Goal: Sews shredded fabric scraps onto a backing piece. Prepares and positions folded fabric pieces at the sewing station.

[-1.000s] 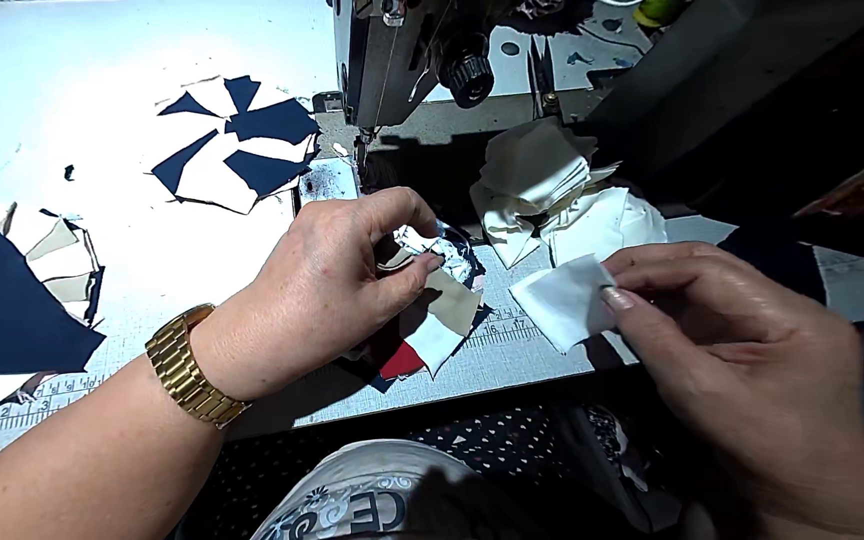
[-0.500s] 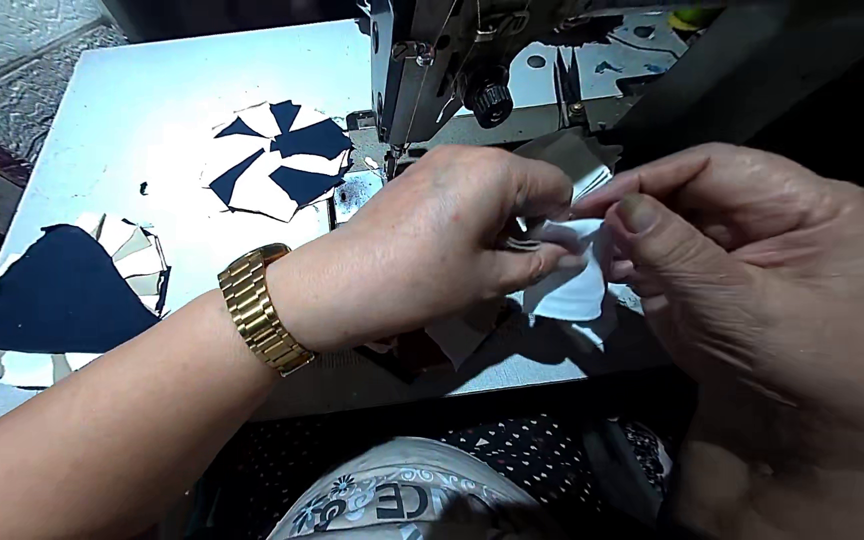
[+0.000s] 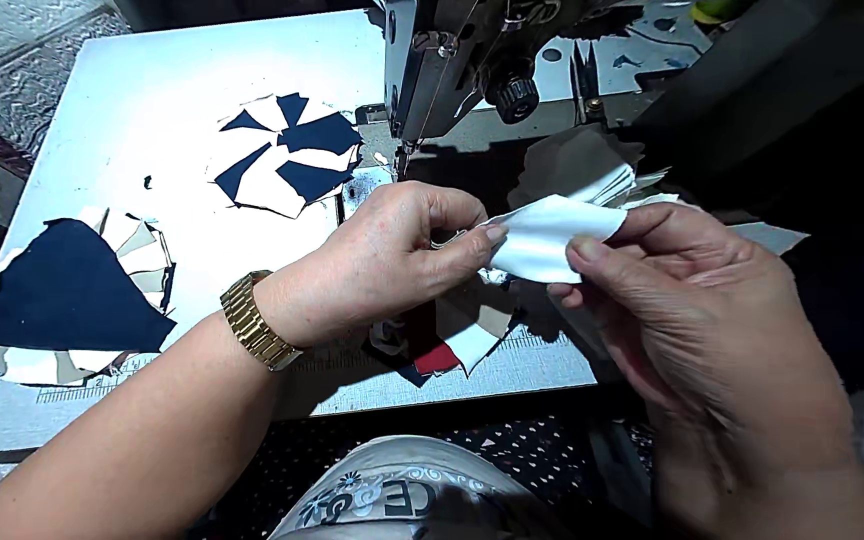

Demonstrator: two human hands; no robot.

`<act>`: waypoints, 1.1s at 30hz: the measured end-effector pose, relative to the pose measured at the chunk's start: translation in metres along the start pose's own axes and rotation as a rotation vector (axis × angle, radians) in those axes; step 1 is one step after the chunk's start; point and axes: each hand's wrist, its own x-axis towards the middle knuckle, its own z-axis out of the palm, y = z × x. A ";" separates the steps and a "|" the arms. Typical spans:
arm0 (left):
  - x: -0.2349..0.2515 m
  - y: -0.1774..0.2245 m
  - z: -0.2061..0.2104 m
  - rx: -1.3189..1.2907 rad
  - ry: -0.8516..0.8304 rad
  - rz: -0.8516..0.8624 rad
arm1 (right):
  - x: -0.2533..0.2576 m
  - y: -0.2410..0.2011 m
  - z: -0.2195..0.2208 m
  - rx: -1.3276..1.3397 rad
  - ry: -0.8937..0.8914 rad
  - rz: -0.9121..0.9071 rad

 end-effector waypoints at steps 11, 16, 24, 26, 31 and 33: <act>-0.005 -0.005 0.004 0.441 -0.133 -0.160 | -0.011 0.023 0.011 -0.579 0.039 -0.056; -0.004 -0.004 0.005 0.493 -0.180 -0.240 | -0.010 0.022 0.011 -0.806 0.025 -0.114; -0.004 -0.001 0.000 0.512 -0.129 -0.261 | -0.007 0.021 -0.005 -0.990 -0.201 -0.369; -0.004 -0.001 -0.001 0.554 -0.141 -0.266 | -0.010 0.019 -0.003 -1.060 -0.223 -0.389; -0.004 -0.001 -0.006 0.569 -0.135 -0.282 | -0.021 0.017 0.004 -1.075 -0.259 -0.429; -0.004 -0.003 -0.011 0.517 -0.115 -0.282 | -0.022 0.016 0.005 -0.986 -0.249 -0.433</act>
